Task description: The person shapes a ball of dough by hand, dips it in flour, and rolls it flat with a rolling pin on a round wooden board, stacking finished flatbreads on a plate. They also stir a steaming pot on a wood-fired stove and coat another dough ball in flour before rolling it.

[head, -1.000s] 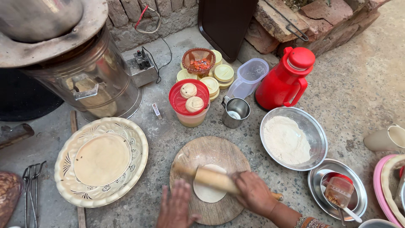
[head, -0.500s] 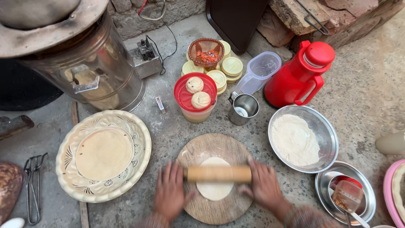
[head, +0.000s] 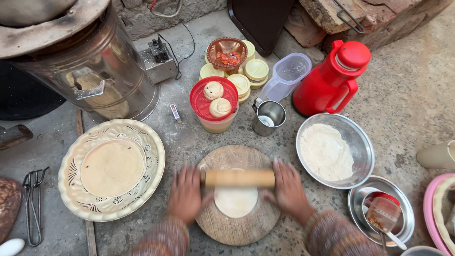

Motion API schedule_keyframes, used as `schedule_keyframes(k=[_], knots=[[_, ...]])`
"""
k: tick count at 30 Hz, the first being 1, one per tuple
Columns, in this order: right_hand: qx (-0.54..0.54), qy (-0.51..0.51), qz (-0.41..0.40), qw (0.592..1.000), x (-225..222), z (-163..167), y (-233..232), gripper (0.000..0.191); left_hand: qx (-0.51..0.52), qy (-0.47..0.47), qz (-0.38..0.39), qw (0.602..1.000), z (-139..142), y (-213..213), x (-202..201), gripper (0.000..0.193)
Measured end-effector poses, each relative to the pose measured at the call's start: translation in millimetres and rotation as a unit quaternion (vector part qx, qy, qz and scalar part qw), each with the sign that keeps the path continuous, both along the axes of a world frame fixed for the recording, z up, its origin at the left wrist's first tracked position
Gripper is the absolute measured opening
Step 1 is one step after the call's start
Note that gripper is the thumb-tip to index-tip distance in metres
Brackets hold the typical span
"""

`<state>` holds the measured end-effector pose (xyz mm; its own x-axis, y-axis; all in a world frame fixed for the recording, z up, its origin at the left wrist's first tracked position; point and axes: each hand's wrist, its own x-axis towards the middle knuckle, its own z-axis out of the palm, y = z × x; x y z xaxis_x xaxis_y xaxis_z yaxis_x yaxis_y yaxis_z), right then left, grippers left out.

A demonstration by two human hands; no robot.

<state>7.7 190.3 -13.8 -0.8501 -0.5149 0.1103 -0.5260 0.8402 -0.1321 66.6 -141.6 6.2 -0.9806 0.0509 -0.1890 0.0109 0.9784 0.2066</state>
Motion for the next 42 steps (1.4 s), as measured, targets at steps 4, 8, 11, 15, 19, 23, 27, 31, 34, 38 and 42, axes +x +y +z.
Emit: schedule_keyframes(k=[4,8,11,15,19,23,27,31,34,38,42], knots=[[-0.051,0.028,0.027,0.998,84.1,-2.3,7.7,0.118,0.021,0.062,-0.035,0.997,-20.1,4.7,79.1,0.107],[-0.046,0.031,0.026,0.998,67.7,-6.8,1.3,0.12,0.01,0.084,-0.045,0.995,-27.3,-8.2,62.2,0.099],[-0.017,0.015,0.012,1.0,1.9,-8.0,-9.5,0.116,0.005,0.039,-0.008,0.999,-18.5,-16.6,8.4,0.09],[-0.036,-0.017,0.008,0.999,-7.1,-6.3,-8.5,0.118,-0.004,0.012,0.019,1.0,-17.0,-9.3,4.6,0.088],[-0.065,0.046,0.04,0.996,78.5,-9.6,4.9,0.114,0.057,0.227,-0.02,0.972,-30.7,3.3,80.1,0.097],[-0.058,0.022,0.031,0.998,84.9,-13.6,1.7,0.117,0.04,0.137,-0.048,0.989,-30.1,-5.1,77.5,0.102],[-0.051,0.06,0.038,0.996,-2.6,-8.8,-12.9,0.104,-0.017,0.03,-0.003,0.999,-14.1,-21.0,-2.2,0.097],[-0.065,0.015,0.025,0.997,-8.9,-9.0,-9.8,0.105,-0.007,-0.01,0.015,1.0,-18.2,-18.6,-1.9,0.094],[-0.08,0.06,0.043,0.994,59.1,-19.6,0.8,0.098,0.025,0.168,-0.036,0.985,-35.9,-11.4,61.3,0.105],[-0.081,0.021,0.013,0.996,100.3,-30.3,1.2,0.106,0.047,0.182,-0.044,0.981,-45.1,-13.9,93.2,0.106],[-0.042,0.056,0.026,0.997,20.4,-18.4,-14.9,0.099,0.004,0.03,-0.002,1.0,-21.3,-27.6,19.2,0.102]])
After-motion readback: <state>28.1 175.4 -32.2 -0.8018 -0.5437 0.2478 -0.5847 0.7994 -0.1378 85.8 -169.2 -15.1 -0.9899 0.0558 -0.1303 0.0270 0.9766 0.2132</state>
